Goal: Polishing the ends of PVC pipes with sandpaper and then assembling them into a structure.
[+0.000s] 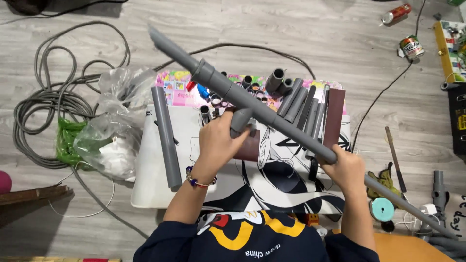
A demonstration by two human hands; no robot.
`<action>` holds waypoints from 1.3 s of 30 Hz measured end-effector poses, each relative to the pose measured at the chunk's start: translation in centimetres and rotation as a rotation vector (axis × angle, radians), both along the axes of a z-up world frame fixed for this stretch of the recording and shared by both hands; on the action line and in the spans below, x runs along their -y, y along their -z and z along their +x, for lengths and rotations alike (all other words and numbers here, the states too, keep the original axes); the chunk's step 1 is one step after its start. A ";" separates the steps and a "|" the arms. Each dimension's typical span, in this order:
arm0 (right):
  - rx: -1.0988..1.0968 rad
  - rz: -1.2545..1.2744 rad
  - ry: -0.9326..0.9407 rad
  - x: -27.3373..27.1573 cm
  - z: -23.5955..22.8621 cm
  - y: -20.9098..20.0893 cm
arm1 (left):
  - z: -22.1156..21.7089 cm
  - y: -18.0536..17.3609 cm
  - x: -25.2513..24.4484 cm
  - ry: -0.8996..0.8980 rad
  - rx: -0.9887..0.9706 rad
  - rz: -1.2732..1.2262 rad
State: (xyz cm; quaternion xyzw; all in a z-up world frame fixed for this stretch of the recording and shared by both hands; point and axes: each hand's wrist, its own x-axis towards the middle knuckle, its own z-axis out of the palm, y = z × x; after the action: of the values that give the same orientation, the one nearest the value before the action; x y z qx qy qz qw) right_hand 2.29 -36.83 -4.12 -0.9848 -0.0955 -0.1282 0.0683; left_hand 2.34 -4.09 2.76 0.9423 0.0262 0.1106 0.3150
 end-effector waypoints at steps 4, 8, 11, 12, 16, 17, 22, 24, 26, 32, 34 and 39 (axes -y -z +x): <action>-0.075 0.144 -0.009 0.5 -0.9 -1.4 | -0.8 -4.4 0.4 0.032 -0.118 -0.231; -0.168 0.230 -0.010 2.6 -2.4 -4.0 | -1.1 -2.5 0.2 -0.001 0.052 -0.401; -0.363 0.181 0.071 6.8 -3.1 -3.1 | -1.4 -2.7 -1.0 -0.034 0.063 -0.411; -0.544 0.117 0.200 8.6 -3.4 -2.3 | -1.5 -3.1 -1.4 -0.059 0.011 -0.408; -0.766 0.020 0.554 19.0 -5.7 5.5 | -0.9 -4.9 -3.3 -0.014 0.109 -0.463; -0.640 0.060 0.553 22.0 -6.6 9.0 | -0.9 -5.2 -3.4 -0.059 0.056 -0.511; 0.047 0.109 0.463 29.4 -8.6 19.8 | 0.4 -4.7 -3.5 -0.112 -0.077 -0.657; 0.154 -0.209 0.544 30.5 -8.2 20.7 | 1.8 -3.1 -3.5 0.134 0.188 -1.244; 0.318 -0.220 0.464 30.0 -6.5 18.2 | 4.3 -0.9 -3.9 0.327 0.320 -1.432; 0.590 -0.367 0.323 16.6 -1.8 2.3 | 8.1 -1.9 4.4 0.354 0.195 -1.723; 0.610 -0.365 0.294 11.4 -1.6 -0.7 | 8.4 -1.3 6.8 0.350 0.060 -1.728; 0.464 -0.353 0.282 5.9 -2.4 -2.9 | 10.3 -1.4 6.7 0.170 0.157 -1.907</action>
State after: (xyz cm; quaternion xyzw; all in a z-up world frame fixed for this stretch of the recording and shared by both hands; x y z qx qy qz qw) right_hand -0.16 -42.69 -1.20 -0.9294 0.0081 -0.3391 -0.1456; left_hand 12.61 -10.75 4.19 0.2784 0.0157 0.0823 0.9568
